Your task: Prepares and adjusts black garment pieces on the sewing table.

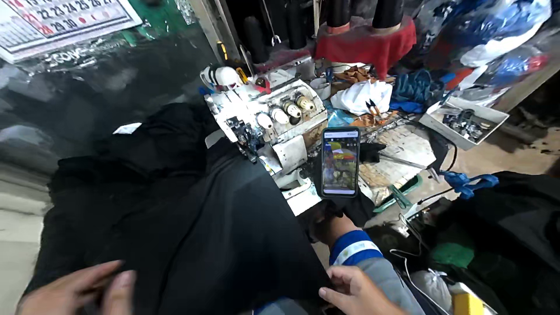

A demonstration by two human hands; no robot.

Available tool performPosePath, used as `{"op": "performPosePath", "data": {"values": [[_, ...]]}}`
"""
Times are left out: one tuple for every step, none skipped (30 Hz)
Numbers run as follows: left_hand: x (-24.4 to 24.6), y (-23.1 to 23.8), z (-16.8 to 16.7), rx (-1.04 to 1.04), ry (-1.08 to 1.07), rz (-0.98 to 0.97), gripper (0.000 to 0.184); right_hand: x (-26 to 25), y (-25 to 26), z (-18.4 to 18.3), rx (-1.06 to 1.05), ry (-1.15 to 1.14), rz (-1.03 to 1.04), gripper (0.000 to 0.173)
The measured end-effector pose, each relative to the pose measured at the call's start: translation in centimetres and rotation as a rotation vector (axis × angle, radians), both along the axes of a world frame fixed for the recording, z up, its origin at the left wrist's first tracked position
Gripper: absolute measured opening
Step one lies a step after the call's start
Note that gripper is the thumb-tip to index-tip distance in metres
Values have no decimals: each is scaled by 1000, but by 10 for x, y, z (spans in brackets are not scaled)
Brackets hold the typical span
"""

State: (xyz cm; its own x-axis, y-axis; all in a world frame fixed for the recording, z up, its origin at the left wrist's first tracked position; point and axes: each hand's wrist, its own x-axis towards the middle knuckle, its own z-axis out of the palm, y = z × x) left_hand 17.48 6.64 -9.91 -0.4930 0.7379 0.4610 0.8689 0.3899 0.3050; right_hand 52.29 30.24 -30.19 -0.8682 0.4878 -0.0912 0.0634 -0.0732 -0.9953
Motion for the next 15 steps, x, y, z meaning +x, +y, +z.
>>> {"op": "performPosePath", "data": {"values": [[18, 10, -14, 18, -80, -100, 29, 5, -4, 1, -28, 2, -21, 17], [40, 24, -32, 9, -158, -180, 26, 7, -5, 3, -52, -10, -44, 17], [64, 38, -54, -25, -217, -229, 25, 8, -6, 3, -72, -35, -67, 17], [86, 47, -79, -76, -254, -253, 25, 11, -8, 4, -102, -59, -78, 18], [105, 51, -103, -113, -279, -267, 24, 13, -8, 5, -134, -72, -83, 18], [122, 54, -123, -122, -314, -280, 22, 15, -7, 7, -160, -71, -82, 19], [136, 55, -136, -107, -370, -295, 20, 16, -5, 9, -172, -67, -78, 19], [150, 56, -143, -81, -441, -314, 19, 18, -4, 10, -179, -65, -71, 19], [162, 57, -148, -58, -507, -330, 17, 21, -3, 10, -181, -68, -69, 19], [172, 58, -151, -40, -550, -338, 17, 23, -2, 10, -176, -78, -75, 19], [179, 59, -155, -33, -571, -340, 16, 24, 0, 11, -166, -89, -84, 20], [184, 59, -158, -33, -581, -340, 16, 25, 1, 13, -155, -98, -92, 20], [188, 59, -159, -36, -589, -342, 17, 25, 1, 15, -149, -103, -98, 21], [191, 59, -160, -32, -594, -346, 17, 26, 2, 18, -156, -96, -100, 22], [193, 59, -158, -15, -593, -349, 17, 26, 2, 21, -176, -83, -98, 23]]}}
